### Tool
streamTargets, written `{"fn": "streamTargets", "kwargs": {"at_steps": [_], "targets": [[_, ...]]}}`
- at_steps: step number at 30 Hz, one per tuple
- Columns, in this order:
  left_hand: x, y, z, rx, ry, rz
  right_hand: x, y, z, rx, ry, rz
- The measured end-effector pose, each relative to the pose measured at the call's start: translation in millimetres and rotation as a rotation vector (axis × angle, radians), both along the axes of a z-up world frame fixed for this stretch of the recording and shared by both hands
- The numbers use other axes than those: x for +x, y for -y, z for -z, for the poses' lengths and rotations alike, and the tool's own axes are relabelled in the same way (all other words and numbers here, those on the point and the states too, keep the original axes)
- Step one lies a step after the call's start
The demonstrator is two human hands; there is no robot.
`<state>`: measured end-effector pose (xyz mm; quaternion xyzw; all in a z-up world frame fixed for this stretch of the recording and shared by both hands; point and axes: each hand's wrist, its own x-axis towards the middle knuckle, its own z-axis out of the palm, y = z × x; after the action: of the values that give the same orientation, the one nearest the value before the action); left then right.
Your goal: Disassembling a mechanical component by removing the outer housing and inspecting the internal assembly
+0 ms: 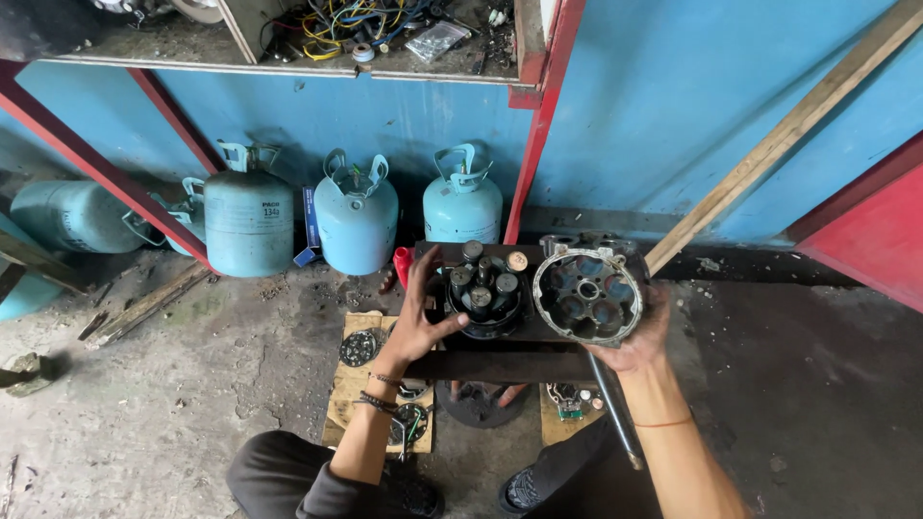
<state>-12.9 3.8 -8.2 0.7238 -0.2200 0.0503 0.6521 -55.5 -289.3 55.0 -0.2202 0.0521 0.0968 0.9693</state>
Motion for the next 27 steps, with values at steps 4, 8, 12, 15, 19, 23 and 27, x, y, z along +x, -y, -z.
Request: {"fn": "streamTargets", "kwargs": {"at_steps": [4,8,12,15,19,23,27], "targets": [[-8.8,0.5,12.4,-0.059,0.042,-0.039,1.0,5.7,9.1,0.007,-0.11,0.046],[-29.1,7.6,6.6,-0.054,0.108,-0.186,4.6,14.3,26.4,0.031,-0.248,0.089],[-50.3,21.1,-16.5,-0.047,0.094,-0.296,10.7,19.6,52.8,0.071,-0.139,0.022],[-52.1,24.3,-7.2,0.01,0.122,-0.308,14.1,22.3,72.5,0.099,-0.058,-0.029],[-62.0,36.2,-15.5,-0.015,0.157,-0.344,18.3,29.0,98.9,0.129,0.026,-0.082],[-80.9,57.0,-26.3,-0.008,0.227,-0.325,1.6,10.9,61.6,0.266,0.173,-0.218],[-96.7,73.8,-29.4,0.02,0.241,-0.309,-11.2,4.5,45.5,0.341,0.211,-0.259]]}}
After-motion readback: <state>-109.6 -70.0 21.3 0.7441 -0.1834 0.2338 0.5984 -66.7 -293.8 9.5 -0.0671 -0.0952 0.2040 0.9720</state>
